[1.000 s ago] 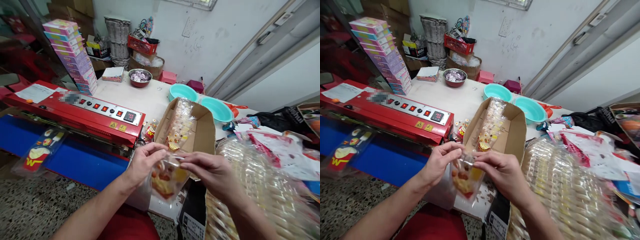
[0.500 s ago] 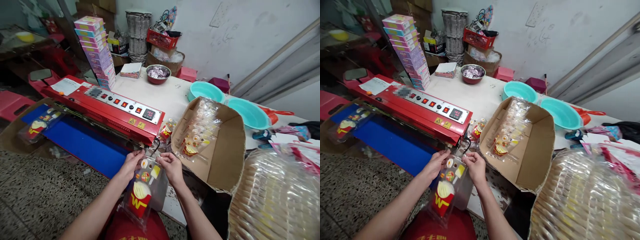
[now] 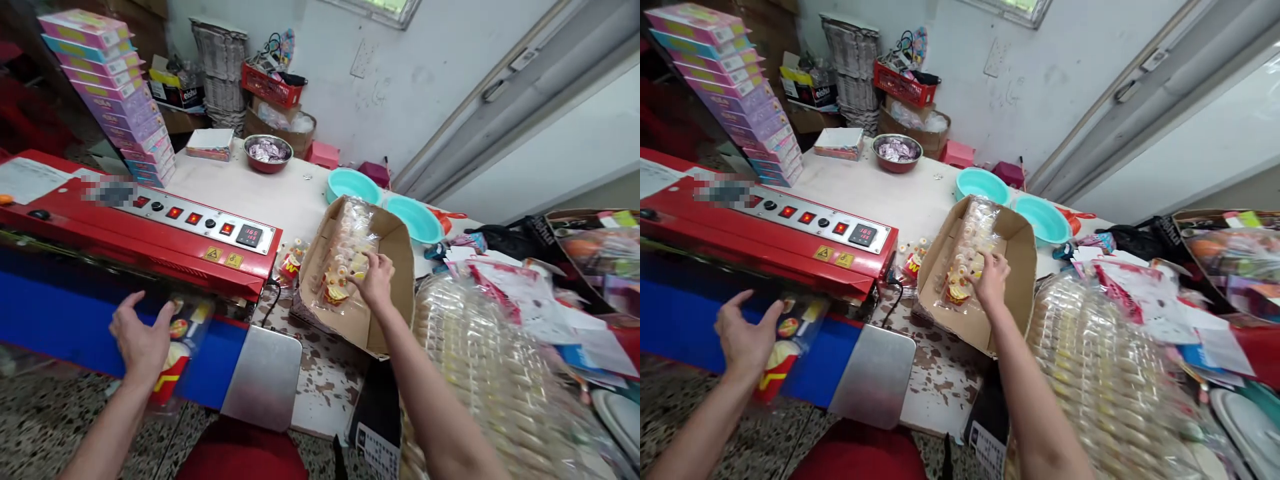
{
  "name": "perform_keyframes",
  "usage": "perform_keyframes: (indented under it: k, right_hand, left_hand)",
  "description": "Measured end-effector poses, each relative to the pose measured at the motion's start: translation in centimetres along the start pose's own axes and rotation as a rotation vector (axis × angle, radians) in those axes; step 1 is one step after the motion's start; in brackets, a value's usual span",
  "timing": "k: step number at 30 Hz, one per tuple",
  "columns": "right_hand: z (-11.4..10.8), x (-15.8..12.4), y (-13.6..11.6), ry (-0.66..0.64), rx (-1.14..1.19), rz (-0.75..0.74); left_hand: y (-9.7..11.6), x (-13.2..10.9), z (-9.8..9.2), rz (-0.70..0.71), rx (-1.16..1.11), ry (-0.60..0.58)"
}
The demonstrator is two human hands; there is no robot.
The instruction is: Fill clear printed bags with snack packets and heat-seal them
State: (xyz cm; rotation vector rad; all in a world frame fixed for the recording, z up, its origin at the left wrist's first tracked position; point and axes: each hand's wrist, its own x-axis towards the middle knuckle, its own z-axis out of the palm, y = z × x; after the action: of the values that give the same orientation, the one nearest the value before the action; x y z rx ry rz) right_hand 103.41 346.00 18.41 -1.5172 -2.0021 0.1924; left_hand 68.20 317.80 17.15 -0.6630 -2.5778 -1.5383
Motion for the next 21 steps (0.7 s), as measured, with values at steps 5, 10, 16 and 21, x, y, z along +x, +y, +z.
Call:
perform_keyframes:
  k: [5, 10, 16, 21]
  right_hand:
    - [-1.8, 4.1, 5.3, -0.324, -0.059, -0.148]
    - [-9.1, 0.9, -0.1, -0.378, 0.396, -0.284]
    - [-17.3, -3.7, -7.6, -0.225, 0.579, -0.293]
    - [-15.6, -4.4, -7.5, -0.555, 0.611, -0.377]
  left_hand:
    - [1.9, -6.1, -0.3, 0.544, 0.063, -0.091]
    - [6.0, -11.6, 1.6, 0.544, -0.181, -0.561]
    - [15.6, -10.8, 4.9, 0.317, -0.537, -1.041]
    - [15.9, -9.9, 5.2, -0.145, -0.667, -1.485]
